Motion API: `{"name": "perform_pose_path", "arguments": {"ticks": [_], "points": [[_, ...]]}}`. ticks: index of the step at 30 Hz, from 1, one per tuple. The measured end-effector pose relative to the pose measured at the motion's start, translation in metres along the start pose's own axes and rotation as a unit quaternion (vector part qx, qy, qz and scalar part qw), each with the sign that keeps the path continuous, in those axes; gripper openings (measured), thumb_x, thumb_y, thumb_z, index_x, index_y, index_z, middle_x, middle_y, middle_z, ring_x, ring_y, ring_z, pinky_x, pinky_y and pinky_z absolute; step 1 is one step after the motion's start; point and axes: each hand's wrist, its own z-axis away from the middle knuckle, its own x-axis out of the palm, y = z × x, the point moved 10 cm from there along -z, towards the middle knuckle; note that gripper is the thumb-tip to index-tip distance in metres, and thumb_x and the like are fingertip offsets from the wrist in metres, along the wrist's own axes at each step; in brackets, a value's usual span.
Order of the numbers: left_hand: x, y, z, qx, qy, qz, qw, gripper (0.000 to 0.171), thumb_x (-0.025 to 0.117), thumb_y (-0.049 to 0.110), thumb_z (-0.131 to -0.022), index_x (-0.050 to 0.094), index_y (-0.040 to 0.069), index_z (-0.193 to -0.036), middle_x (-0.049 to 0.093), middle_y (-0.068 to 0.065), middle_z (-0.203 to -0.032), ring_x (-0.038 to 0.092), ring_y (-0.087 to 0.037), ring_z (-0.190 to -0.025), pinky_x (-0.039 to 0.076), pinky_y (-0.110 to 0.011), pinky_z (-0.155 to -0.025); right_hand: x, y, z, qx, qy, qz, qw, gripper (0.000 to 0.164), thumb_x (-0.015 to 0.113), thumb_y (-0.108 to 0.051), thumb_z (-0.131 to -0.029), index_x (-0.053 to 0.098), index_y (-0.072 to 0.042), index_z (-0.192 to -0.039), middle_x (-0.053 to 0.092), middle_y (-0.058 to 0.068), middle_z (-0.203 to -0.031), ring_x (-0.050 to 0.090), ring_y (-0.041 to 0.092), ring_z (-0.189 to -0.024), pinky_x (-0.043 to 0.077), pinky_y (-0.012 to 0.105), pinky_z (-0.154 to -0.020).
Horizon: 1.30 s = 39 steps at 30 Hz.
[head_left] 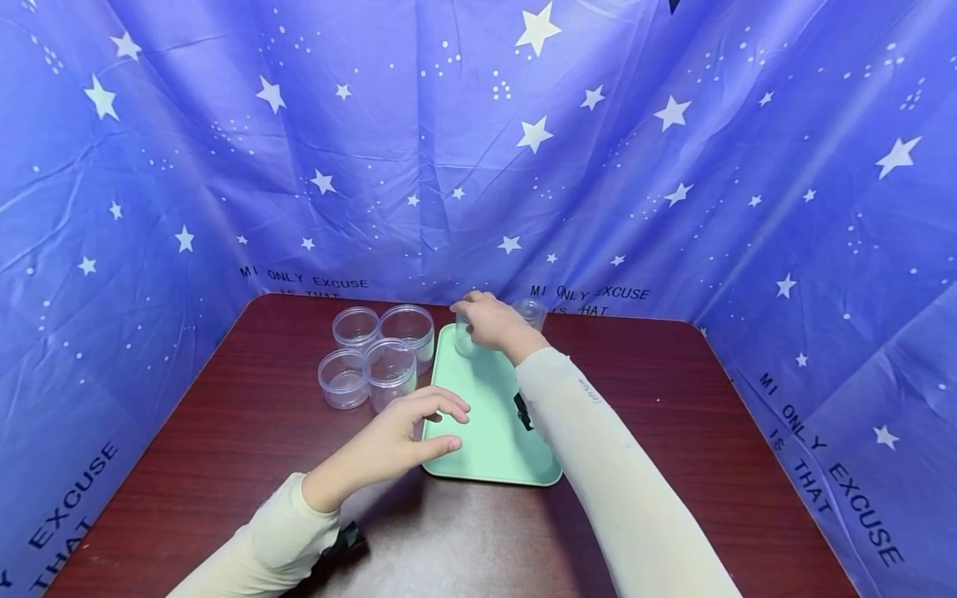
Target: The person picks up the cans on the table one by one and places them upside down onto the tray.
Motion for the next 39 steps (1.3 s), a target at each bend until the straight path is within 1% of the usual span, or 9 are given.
{"name": "perform_pose_path", "arguments": {"ticks": [3, 14, 20, 25, 30, 37, 39], "points": [[0.0, 0.0, 0.0, -0.001, -0.001, 0.001, 1.0, 0.02, 0.075, 0.019, -0.095, 0.07, 0.02, -0.113, 0.068, 0.003, -0.122, 0.061, -0.016, -0.117, 0.053, -0.041, -0.094, 0.001, 0.0, 0.0, 0.005, -0.002, -0.002, 1.0, 0.056, 0.06, -0.007, -0.098, 0.051, -0.021, -0.151, 0.044, 0.008, -0.156, 0.04, 0.031, -0.145, 0.04, 0.048, -0.117], [-0.001, 0.002, 0.0, -0.004, -0.003, 0.0, 1.0, 0.02, 0.076, 0.018, -0.094, 0.07, 0.02, -0.113, 0.068, 0.003, -0.123, 0.061, -0.016, -0.117, 0.053, -0.042, -0.094, 0.0, -0.001, 0.004, 0.013, -0.008, -0.025, 1.0, 0.059, 0.062, -0.005, -0.096, 0.05, -0.021, -0.152, 0.04, 0.01, -0.159, 0.035, 0.032, -0.149, 0.037, 0.051, -0.118], [0.0, 0.001, 0.0, -0.009, -0.006, -0.002, 0.9999, 0.02, 0.076, 0.019, -0.094, 0.07, 0.021, -0.113, 0.067, 0.004, -0.123, 0.06, -0.015, -0.118, 0.053, -0.041, -0.095, -0.001, -0.002, 0.005, 0.012, -0.006, -0.024, 1.0, 0.058, 0.064, -0.01, -0.097, 0.05, -0.021, -0.152, 0.039, 0.01, -0.161, 0.032, 0.033, -0.151, 0.034, 0.052, -0.12], [0.0, 0.001, 0.0, -0.01, -0.006, -0.003, 0.9999, 0.02, 0.076, 0.019, -0.094, 0.07, 0.021, -0.113, 0.067, 0.004, -0.123, 0.061, -0.015, -0.118, 0.053, -0.042, -0.095, -0.001, -0.002, 0.006, 0.005, 0.003, -0.013, 1.0, 0.056, 0.066, -0.016, -0.098, 0.05, -0.021, -0.152, 0.04, 0.011, -0.16, 0.035, 0.033, -0.148, 0.036, 0.052, -0.119], [0.0, 0.002, 0.0, -0.009, -0.006, -0.006, 0.9999, 0.019, 0.075, 0.019, -0.094, 0.07, 0.02, -0.113, 0.067, 0.004, -0.123, 0.061, -0.015, -0.117, 0.052, -0.041, -0.094, -0.002, -0.001, 0.008, 0.002, 0.01, 0.0, 1.0, 0.056, 0.066, -0.02, -0.099, 0.048, -0.022, -0.153, 0.04, 0.012, -0.159, 0.039, 0.032, -0.145, 0.038, 0.05, -0.117], [0.0, 0.004, 0.001, -0.009, -0.005, -0.009, 0.9999, 0.018, 0.075, 0.019, -0.095, 0.07, 0.02, -0.112, 0.068, 0.004, -0.123, 0.061, -0.015, -0.117, 0.051, -0.034, -0.095, -0.01, 0.001, 0.01, -0.007, 0.034, 0.001, 0.999, 0.058, 0.065, -0.022, -0.1, 0.047, -0.022, -0.154, 0.037, 0.013, -0.161, 0.036, 0.033, -0.148, 0.035, 0.051, -0.119], [0.0, 0.003, 0.001, -0.009, -0.006, -0.01, 0.9999, 0.018, 0.075, 0.019, -0.095, 0.07, 0.02, -0.112, 0.068, 0.004, -0.123, 0.061, -0.015, -0.117, 0.052, -0.035, -0.095, -0.013, 0.001, 0.01, -0.011, 0.042, 0.002, 0.999, 0.057, 0.065, -0.022, -0.1, 0.047, -0.022, -0.154, 0.037, 0.013, -0.161, 0.036, 0.034, -0.148, 0.035, 0.051, -0.119]]}}
